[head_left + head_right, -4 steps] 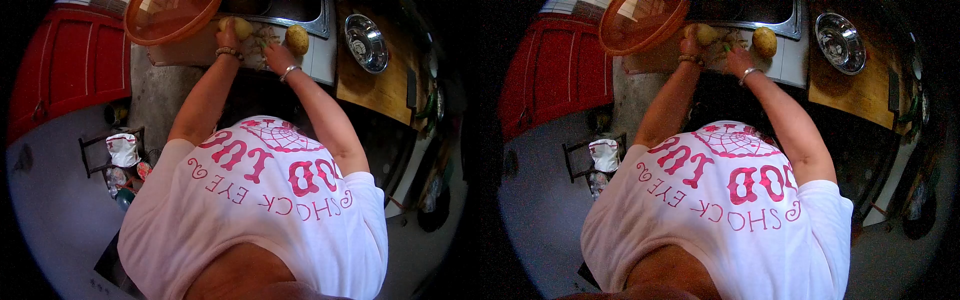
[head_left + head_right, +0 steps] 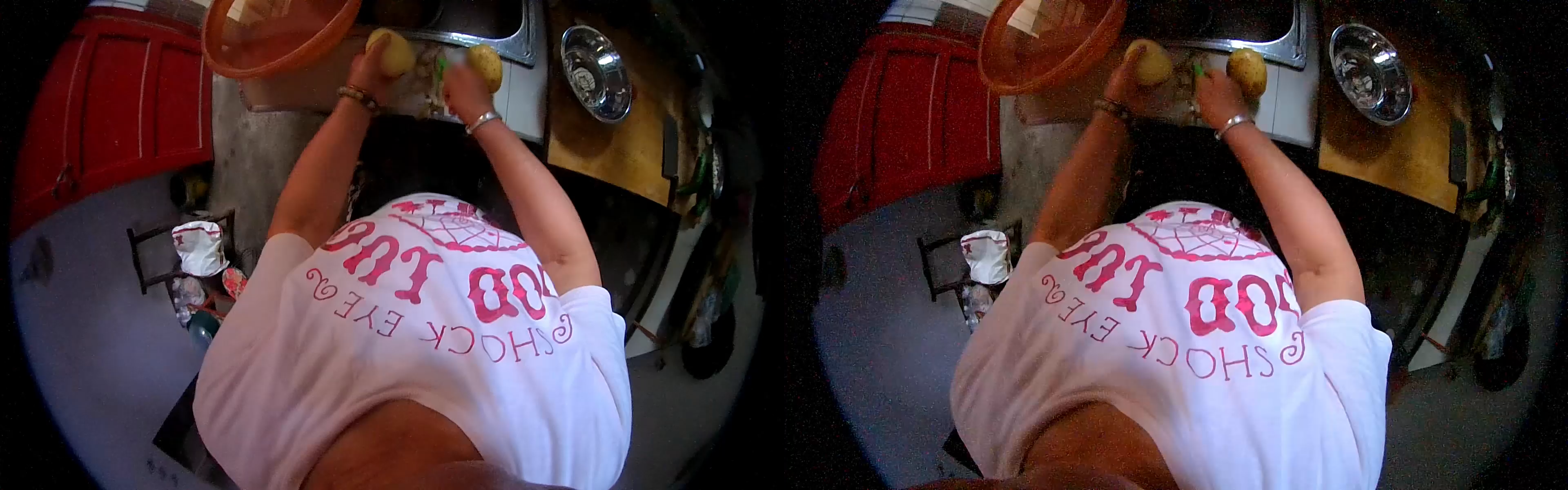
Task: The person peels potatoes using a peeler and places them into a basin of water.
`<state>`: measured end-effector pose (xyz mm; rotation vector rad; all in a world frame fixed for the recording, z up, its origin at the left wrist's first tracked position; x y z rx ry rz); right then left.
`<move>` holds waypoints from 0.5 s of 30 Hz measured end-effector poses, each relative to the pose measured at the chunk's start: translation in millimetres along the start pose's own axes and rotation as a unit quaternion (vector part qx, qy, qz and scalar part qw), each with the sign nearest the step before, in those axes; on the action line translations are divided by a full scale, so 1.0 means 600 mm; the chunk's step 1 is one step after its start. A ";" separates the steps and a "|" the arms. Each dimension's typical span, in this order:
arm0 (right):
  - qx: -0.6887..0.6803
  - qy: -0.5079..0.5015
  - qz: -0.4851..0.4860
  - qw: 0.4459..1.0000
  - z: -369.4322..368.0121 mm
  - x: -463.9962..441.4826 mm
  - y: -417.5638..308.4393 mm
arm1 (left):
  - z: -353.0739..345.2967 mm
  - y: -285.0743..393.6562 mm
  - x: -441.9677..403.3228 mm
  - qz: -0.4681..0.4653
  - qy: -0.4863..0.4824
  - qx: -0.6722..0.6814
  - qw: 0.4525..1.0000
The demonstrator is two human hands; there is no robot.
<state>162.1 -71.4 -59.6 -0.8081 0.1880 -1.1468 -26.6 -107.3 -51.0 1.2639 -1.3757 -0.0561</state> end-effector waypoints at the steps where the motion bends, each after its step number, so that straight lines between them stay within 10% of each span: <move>1: -0.057 0.017 -0.013 0.998 0.035 -0.024 -0.014 | -0.059 0.058 -0.050 -0.031 -0.144 0.010 0.989; 5: -0.445 0.079 -0.118 0.884 0.121 -0.084 -0.052 | -0.097 0.074 -0.026 -0.024 -0.337 -0.077 0.938; 15: -0.528 0.004 -0.087 0.845 0.120 -0.082 -0.095 | -0.091 0.076 -0.062 -0.024 -0.236 -0.150 0.960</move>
Point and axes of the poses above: each hand's wrist, its own x-axis away from the middle knuckle, its own z-axis out of the back of the hand, y = z × x, the point moved 5 cm from there along -x, towards the middle knuckle, and after that the axes turned 2 degrees about y, right-handed, at the moved point
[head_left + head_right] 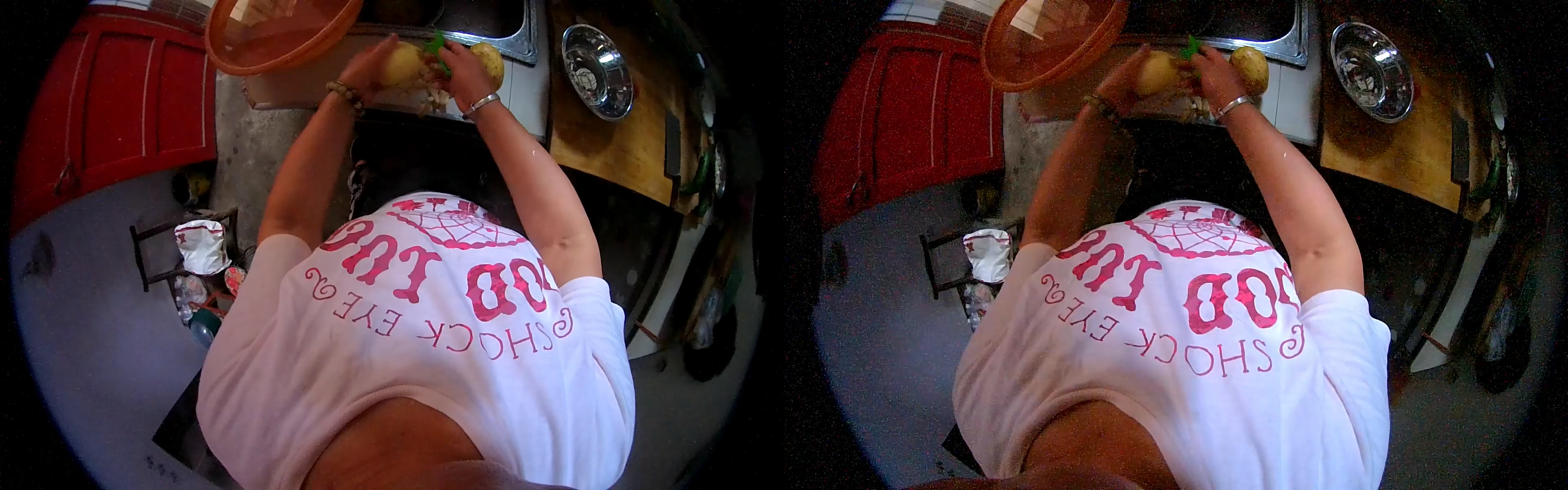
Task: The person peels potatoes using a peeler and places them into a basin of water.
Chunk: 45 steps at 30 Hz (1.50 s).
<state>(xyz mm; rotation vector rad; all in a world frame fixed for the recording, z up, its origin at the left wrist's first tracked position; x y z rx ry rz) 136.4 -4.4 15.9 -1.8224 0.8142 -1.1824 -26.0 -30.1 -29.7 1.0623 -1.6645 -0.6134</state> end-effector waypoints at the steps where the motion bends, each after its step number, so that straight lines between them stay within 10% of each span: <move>1: -0.018 -0.012 0.005 1.000 -0.010 0.008 -0.004 | 0.010 0.001 -0.001 -0.015 0.046 0.049 0.998; 15: -0.013 0.038 -0.022 0.999 0.000 0.008 0.008 | 0.012 0.033 0.020 -0.068 0.009 -0.013 0.998; 17: 0.239 0.070 0.131 0.960 0.022 0.008 -0.004 | 0.020 0.023 0.014 -0.058 0.027 -0.002 0.998; 21: 0.495 -0.007 0.063 0.867 0.057 -0.039 0.058 | 0.036 0.010 -0.003 -0.059 0.028 0.069 0.996; 23: 0.141 0.025 -0.027 0.989 0.057 -0.012 0.053 | 0.035 -0.005 0.000 -0.059 0.019 0.246 0.967; 26: 0.119 -0.012 -0.037 0.992 0.053 0.002 0.039 | 0.021 -0.022 -0.003 -0.048 0.068 0.346 0.935; 35: 0.365 0.044 0.248 0.896 -0.004 0.064 -0.024 | 0.006 -0.039 -0.037 0.015 0.036 0.326 0.945; 45: 0.419 0.051 0.211 0.882 -0.037 0.059 -0.020 | -0.007 -0.034 -0.042 -0.020 0.162 0.300 0.940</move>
Point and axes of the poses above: each hand's wrist, its own x-axis away from the middle knuckle, its own z-axis out of the back of the hand, y = z × x, the point moved 5 cm from there along -x, towards the middle knuckle, and after that the axes turned 2 degrees about y, right-handed, at the moved point
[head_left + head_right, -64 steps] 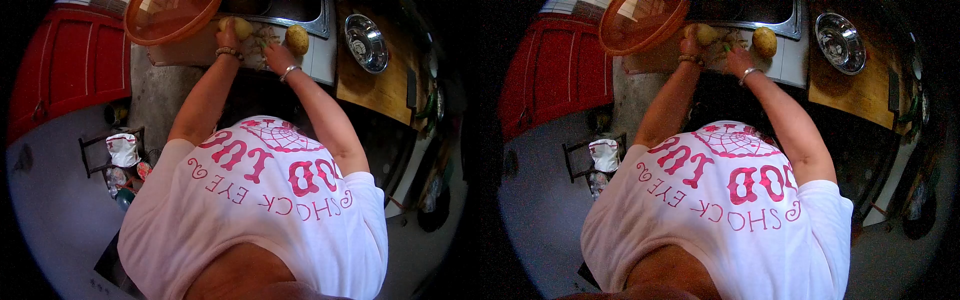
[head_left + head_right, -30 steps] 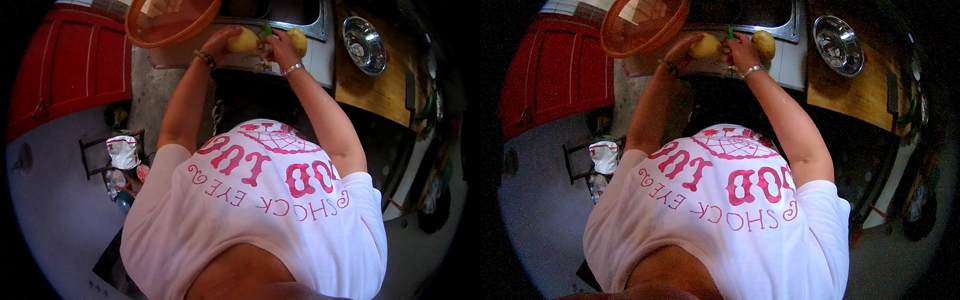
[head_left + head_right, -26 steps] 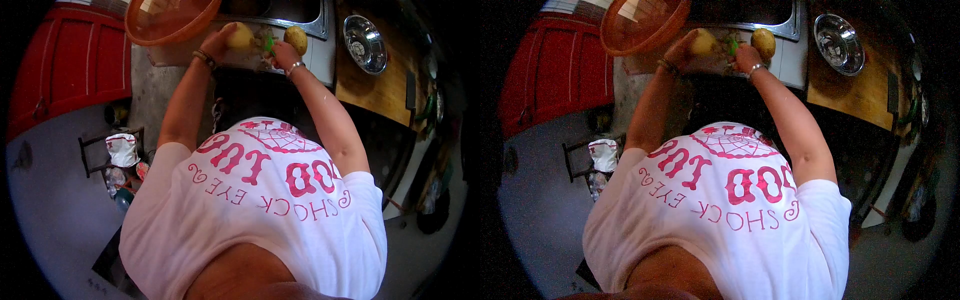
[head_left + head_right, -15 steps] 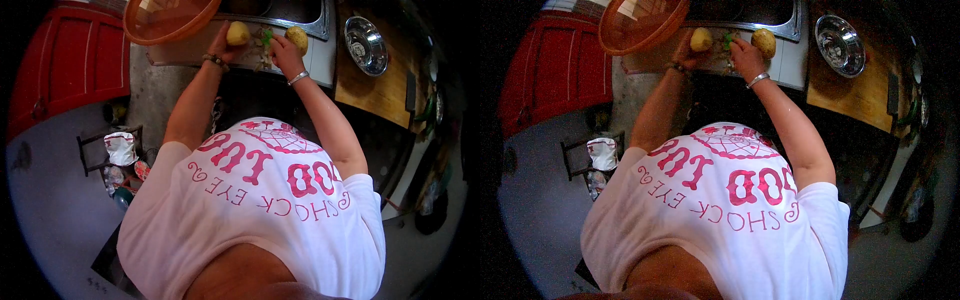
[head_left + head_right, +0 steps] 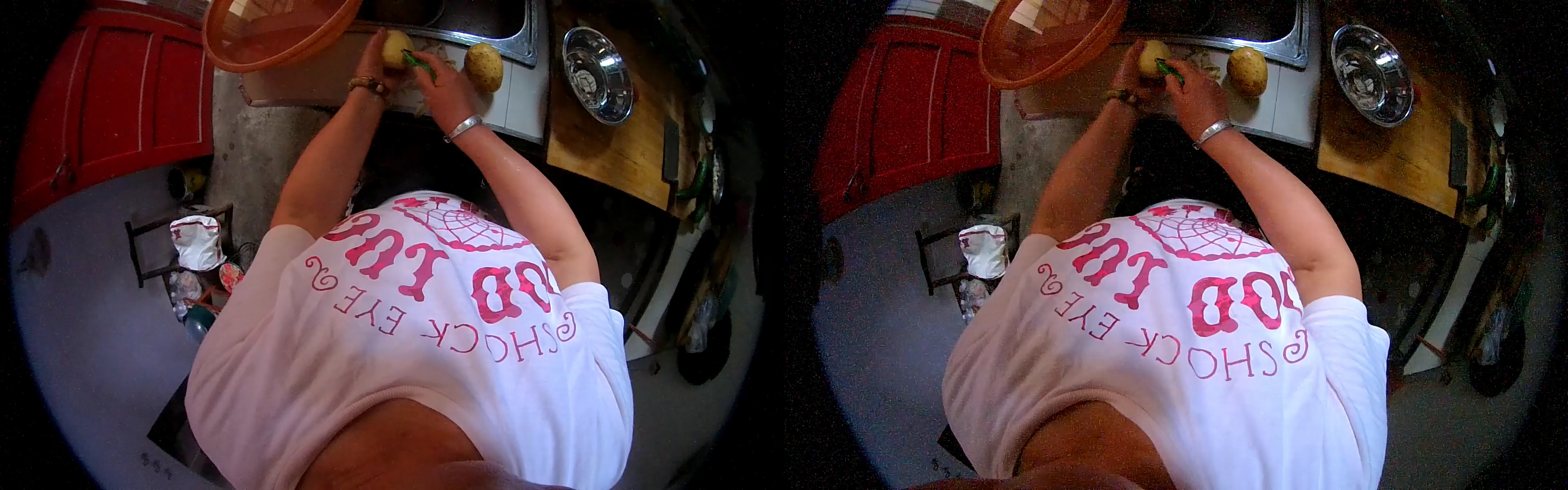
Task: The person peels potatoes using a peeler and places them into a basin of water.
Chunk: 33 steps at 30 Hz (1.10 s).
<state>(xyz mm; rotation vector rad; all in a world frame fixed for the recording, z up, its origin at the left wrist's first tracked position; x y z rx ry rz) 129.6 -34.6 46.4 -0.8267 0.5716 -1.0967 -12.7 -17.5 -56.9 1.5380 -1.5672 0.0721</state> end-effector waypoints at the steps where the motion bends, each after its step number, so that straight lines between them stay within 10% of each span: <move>1: 0.018 0.004 0.003 1.000 -0.003 -0.003 0.001 | 0.000 -0.001 -0.003 -0.003 -0.003 0.007 1.000; 13: 0.089 -0.044 -0.041 0.994 -0.051 0.039 -0.018 | 0.011 0.003 -0.029 -0.112 0.037 -0.043 0.992; 16: 0.032 0.040 0.014 0.999 -0.061 0.048 -0.003 | 0.000 0.010 -0.016 -0.073 0.060 0.008 0.996; 22: -0.318 -0.008 -0.233 0.919 -0.040 0.018 0.047 | 0.010 -0.001 -0.042 -0.013 0.048 0.084 0.995; 33: 0.014 0.065 0.016 0.998 -0.030 0.022 -0.011 | -0.006 -0.003 0.000 0.003 0.055 0.053 0.997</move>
Point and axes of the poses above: each hand's wrist, its own x-axis away from the middle knuckle, its own z-axis out of the back of the hand, y = z × x, the point moved 5 cm from there along -x, towards the middle knuckle, and after that the axes turned 2 degrees about y, right-handed, at the moved point
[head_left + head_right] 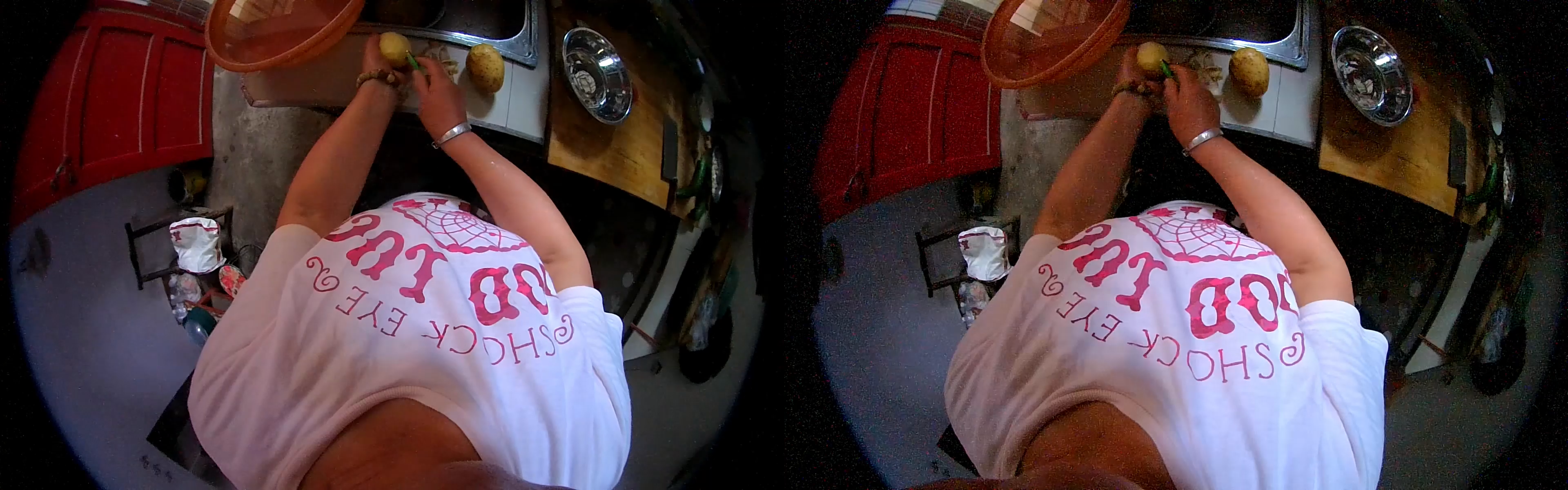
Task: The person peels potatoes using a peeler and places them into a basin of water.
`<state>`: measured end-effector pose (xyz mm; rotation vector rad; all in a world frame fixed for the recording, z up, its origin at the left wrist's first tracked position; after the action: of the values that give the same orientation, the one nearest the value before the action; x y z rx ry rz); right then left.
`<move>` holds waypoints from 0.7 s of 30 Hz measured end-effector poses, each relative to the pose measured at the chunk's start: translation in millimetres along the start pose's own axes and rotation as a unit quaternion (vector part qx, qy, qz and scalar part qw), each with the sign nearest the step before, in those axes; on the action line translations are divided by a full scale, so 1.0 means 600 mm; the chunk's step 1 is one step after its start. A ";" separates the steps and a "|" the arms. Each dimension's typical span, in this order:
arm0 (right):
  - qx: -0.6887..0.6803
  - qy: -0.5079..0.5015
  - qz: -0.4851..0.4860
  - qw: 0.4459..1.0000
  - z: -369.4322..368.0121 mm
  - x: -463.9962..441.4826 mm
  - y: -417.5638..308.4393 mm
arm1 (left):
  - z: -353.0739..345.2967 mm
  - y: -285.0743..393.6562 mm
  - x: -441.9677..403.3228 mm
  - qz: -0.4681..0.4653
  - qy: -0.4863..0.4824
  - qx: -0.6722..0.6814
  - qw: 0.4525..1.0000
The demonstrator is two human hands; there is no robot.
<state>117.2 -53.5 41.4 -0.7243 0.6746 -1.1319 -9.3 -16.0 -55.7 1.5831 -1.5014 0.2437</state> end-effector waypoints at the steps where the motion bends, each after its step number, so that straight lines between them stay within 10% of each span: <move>1: 0.024 -0.007 0.003 1.000 -0.001 0.002 -0.002 | -0.009 0.004 0.011 -0.035 0.000 0.020 0.999; 10: 0.006 -0.155 0.010 0.988 0.001 0.003 0.021 | -0.016 -0.008 0.049 -0.033 0.067 0.023 0.997; 21: -0.150 -0.032 -0.044 0.987 0.014 -0.008 0.063 | -0.010 0.004 -0.006 -0.009 0.008 0.073 0.997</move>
<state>142.8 -37.8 17.0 -1.0506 0.7729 -1.0938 -9.8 -8.6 -53.6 1.7060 -1.4851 0.3622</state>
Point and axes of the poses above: each hand's wrist, its own x-axis away from the middle knuckle, its own z-axis out of the back of the hand, y = z × x, the point moved 5 cm from there along -x, towards the middle knuckle, and after that the axes turned 2 degrees about y, right-handed, at the moved point
